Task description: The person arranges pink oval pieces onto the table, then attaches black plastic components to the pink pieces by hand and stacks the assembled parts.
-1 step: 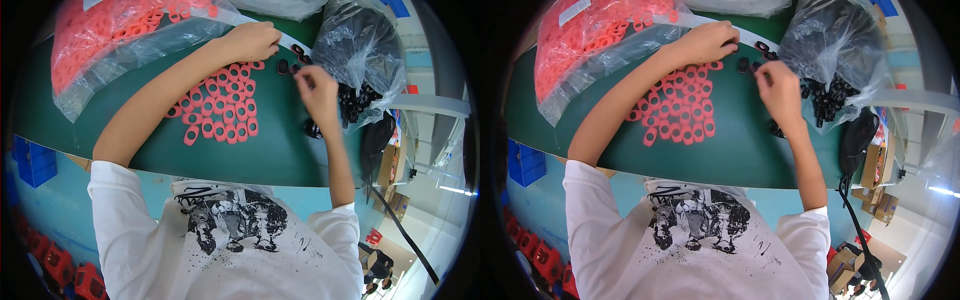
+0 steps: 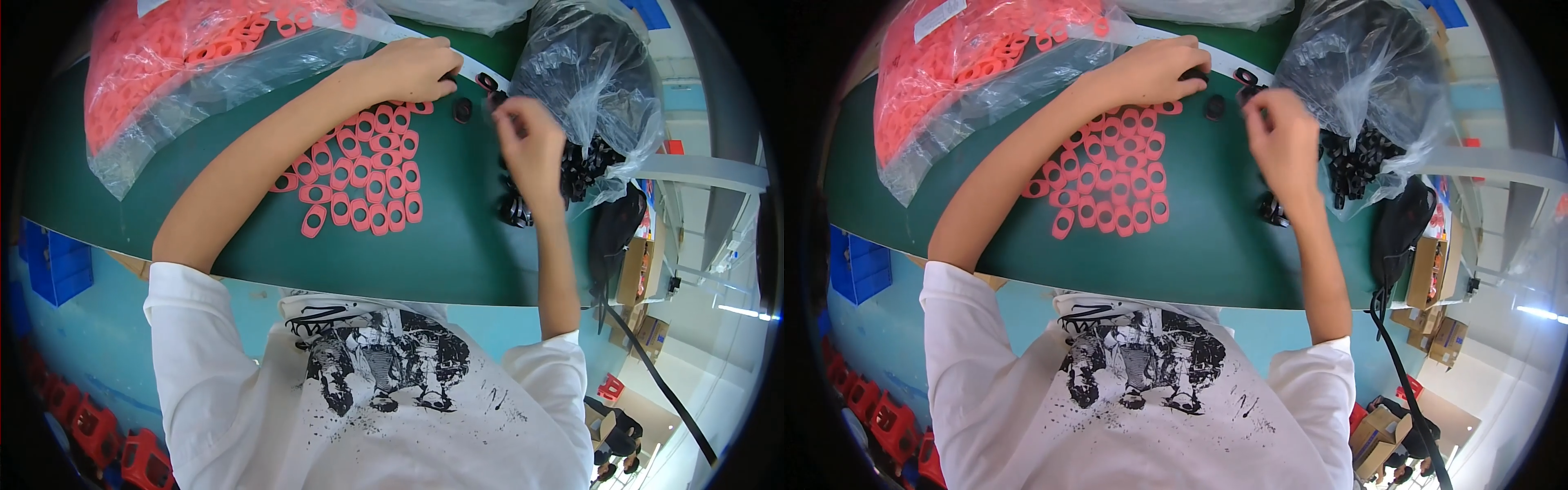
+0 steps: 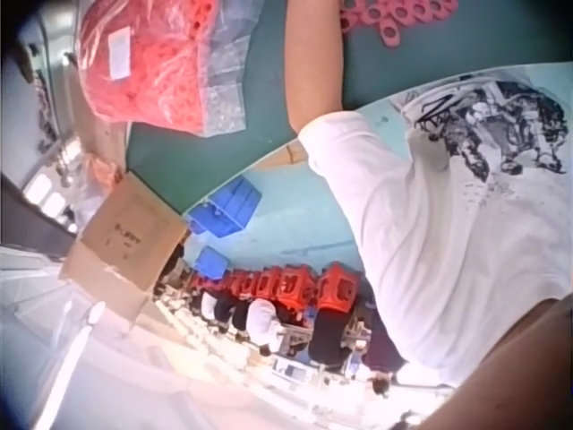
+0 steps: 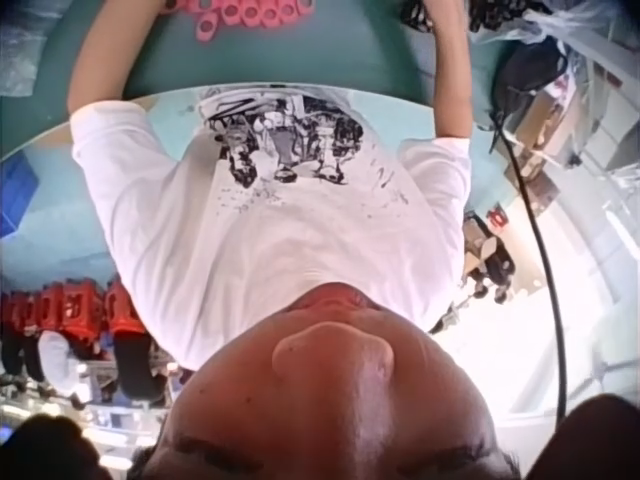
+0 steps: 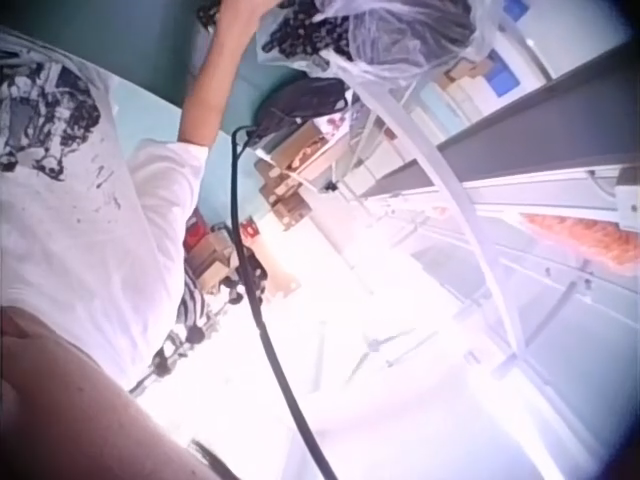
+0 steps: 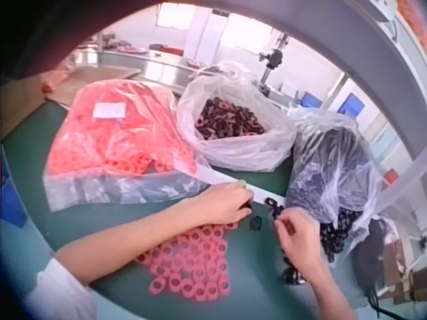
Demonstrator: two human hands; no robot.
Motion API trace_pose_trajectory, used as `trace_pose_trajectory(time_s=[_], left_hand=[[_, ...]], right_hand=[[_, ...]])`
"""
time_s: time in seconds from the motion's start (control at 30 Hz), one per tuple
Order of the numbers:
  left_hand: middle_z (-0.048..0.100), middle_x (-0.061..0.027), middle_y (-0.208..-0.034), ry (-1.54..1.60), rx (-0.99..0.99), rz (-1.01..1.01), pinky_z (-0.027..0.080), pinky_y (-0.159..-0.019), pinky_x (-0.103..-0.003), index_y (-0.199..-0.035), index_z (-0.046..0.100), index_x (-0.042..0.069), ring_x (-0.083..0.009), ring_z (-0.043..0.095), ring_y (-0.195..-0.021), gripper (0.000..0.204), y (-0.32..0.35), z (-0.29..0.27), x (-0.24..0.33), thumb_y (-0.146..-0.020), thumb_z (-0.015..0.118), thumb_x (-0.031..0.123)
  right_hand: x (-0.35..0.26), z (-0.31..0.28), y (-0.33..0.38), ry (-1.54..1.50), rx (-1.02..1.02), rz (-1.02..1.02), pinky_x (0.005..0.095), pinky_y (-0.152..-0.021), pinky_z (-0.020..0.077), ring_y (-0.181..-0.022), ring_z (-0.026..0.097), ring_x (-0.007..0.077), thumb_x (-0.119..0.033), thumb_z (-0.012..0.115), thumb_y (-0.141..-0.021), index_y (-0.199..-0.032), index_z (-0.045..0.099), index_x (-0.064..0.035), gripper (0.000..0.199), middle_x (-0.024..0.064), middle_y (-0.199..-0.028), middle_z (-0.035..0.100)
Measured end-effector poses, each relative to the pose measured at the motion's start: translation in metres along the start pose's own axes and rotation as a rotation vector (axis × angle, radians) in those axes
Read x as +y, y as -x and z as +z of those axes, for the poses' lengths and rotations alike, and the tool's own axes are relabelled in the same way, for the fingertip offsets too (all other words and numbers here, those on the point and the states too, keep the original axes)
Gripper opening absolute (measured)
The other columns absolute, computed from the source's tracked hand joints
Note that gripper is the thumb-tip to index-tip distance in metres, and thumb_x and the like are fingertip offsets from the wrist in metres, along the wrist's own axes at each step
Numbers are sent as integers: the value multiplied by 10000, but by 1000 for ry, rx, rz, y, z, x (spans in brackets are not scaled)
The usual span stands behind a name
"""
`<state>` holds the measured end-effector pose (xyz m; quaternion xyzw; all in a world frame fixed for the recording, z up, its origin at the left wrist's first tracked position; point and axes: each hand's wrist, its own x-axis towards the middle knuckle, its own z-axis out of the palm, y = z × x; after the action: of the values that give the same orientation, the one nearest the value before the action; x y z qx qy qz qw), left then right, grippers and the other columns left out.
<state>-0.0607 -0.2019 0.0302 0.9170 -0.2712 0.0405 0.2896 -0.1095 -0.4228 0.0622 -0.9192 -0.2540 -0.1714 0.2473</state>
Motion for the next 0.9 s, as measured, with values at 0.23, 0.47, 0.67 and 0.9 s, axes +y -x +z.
trace_pose_trajectory(time_s=[0.23, 0.47, 0.67, 0.9], left_hand=[[572, -128, -1030, -59, -24, 81, 494, -821, -440, -1053, 610, 49, -338, 601, -963, 230, -2, 4, 0, -842, 667, 120], [579, -131, -1004, -84, 9, 11, 500, -804, -435, -1095, 572, 8, -330, 599, -984, 296, 1, 5, -1, -842, 686, 110], [584, -129, -997, -120, 20, 69, 504, -801, -441, -1042, 585, 14, -331, 602, -984, 231, -3, 4, -1, -841, 678, 82], [586, -150, -967, -168, 85, 122, 523, -734, -439, -1024, 585, 8, -343, 624, -904, 214, 1, 12, -6, -833, 666, 58]], right_hand=[[41, 26, -35, 284, 50, -128, 333, -617, 514, -659, 667, 247, -66, 716, -810, -903, 703, -12, 108, 129, -841, 700], [28, 20, -43, 234, -52, -32, 347, -633, 515, -642, 660, 263, -83, 698, -821, -932, 692, -13, 132, 132, -771, 683], [40, 17, -46, 115, -141, 28, 331, -607, 493, -600, 623, 209, -76, 683, -826, -965, 653, -4, 159, 131, -717, 660], [44, 20, -54, 72, -156, -28, 325, -593, 483, -575, 595, 197, -68, 681, -820, -952, 636, -2, 155, 130, -698, 640]])
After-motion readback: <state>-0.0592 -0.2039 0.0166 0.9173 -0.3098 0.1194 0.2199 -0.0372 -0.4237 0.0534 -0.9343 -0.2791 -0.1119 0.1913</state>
